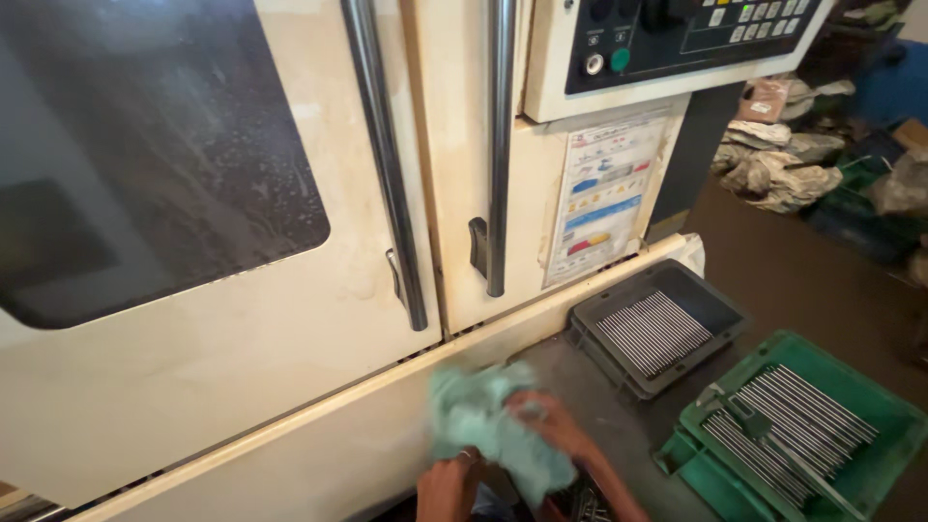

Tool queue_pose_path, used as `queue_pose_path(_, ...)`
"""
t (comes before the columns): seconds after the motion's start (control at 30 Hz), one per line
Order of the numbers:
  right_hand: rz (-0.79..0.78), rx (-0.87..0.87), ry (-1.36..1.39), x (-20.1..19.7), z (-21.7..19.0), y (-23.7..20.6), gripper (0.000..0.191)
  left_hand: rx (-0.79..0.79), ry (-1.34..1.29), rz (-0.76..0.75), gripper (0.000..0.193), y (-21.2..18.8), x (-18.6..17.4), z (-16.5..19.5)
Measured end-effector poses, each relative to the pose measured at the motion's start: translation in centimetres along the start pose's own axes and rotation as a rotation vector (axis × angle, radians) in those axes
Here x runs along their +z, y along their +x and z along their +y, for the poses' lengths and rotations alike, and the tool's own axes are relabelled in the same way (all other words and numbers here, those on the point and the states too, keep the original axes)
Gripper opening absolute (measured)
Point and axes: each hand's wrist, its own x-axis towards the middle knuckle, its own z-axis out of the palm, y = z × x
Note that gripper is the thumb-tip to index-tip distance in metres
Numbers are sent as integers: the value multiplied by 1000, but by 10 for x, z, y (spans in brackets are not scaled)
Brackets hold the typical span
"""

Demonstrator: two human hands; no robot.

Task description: The person opens a CNC lathe door, inserts a metal rod into the chuck, and closes the door. They then use a digital caliper to measure the rod's diameter and place it back into a green bin. The person repeats this process with another rod.

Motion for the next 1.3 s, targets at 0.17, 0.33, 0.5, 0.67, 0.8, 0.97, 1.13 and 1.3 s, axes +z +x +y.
queue_pose_path(0.17,-220,328,244,63,24,-31,54,7,-215,93,17,0,-5,-3)
queue_pose_path(0.33,-350,139,475,81,33,-56,62,-188,-362,-93,17,-9,2,-33)
queue_pose_path(0.5,-370,-180,547,93,39,-79,68,-182,-531,-13,24,-17,4,-45)
queue_pose_path(0.67,-347,-384,379,89,42,-78,78,-155,-426,67,26,-18,1,-42)
queue_pose_path(0.8,-296,70,147,87,39,-72,89,-333,-611,104,15,-17,0,-37)
queue_pose_path(0.97,-314,-51,329,89,25,-76,84,-327,-675,74,17,-12,-13,-43)
queue_pose_path(1.13,-372,-149,131,91,4,-84,76,-417,-834,144,24,-4,-24,-47)
queue_pose_path(1.3,-243,-103,286,105,-10,-75,65,-303,-733,201,26,-6,-8,-34)
